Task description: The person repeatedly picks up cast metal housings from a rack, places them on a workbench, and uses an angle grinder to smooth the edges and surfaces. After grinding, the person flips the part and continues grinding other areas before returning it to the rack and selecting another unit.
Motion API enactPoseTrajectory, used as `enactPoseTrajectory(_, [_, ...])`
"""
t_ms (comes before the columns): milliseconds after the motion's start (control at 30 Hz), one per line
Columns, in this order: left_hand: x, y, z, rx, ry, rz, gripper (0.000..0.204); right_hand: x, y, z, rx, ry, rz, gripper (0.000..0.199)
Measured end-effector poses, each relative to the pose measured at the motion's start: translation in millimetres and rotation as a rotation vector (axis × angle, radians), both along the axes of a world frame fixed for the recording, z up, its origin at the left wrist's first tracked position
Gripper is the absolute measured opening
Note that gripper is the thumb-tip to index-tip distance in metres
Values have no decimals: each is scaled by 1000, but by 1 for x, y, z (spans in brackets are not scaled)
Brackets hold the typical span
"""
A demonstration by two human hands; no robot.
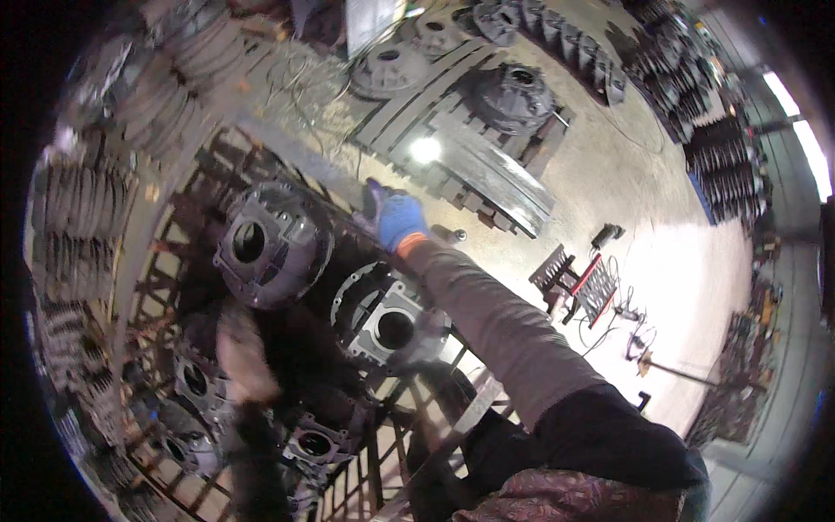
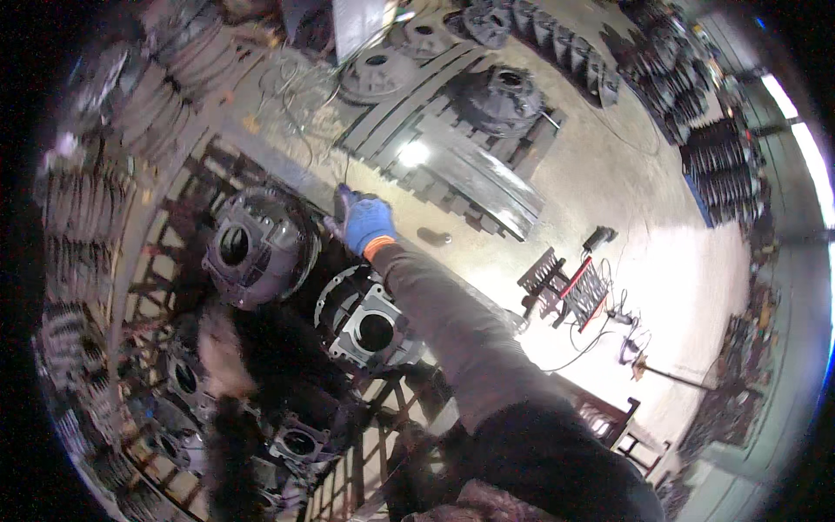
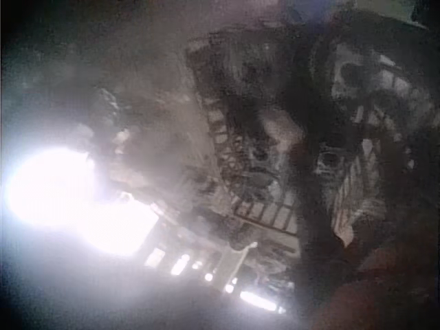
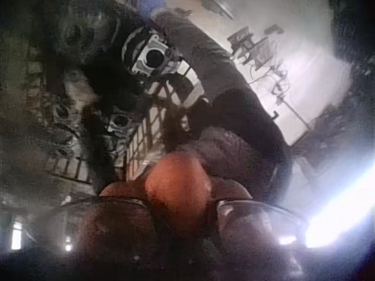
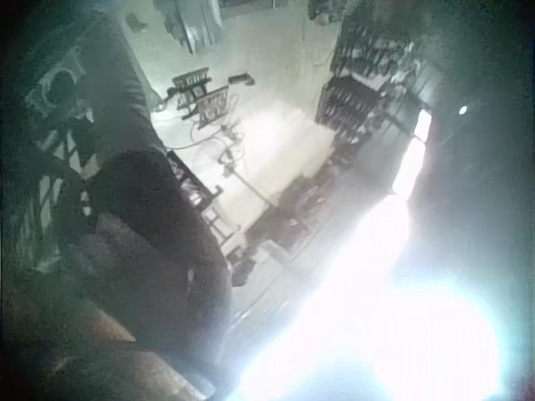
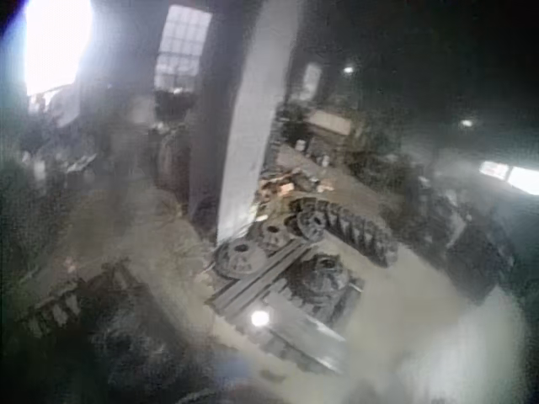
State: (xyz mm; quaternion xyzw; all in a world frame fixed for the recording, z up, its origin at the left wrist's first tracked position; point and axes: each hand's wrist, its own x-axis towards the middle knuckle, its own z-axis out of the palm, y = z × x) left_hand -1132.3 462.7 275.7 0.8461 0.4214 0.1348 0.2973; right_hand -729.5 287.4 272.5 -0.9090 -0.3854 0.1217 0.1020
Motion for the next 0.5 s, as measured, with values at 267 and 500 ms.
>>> enactPoseTrajectory(267, [-55,-294,101,-1016,-396,104,51,-104,-287,64,398,113,-342,38])
enactPoseTrajectory(500, [-124,-345,92,-539,67,-253,47,-264,-728,15,620,676,-511,27])
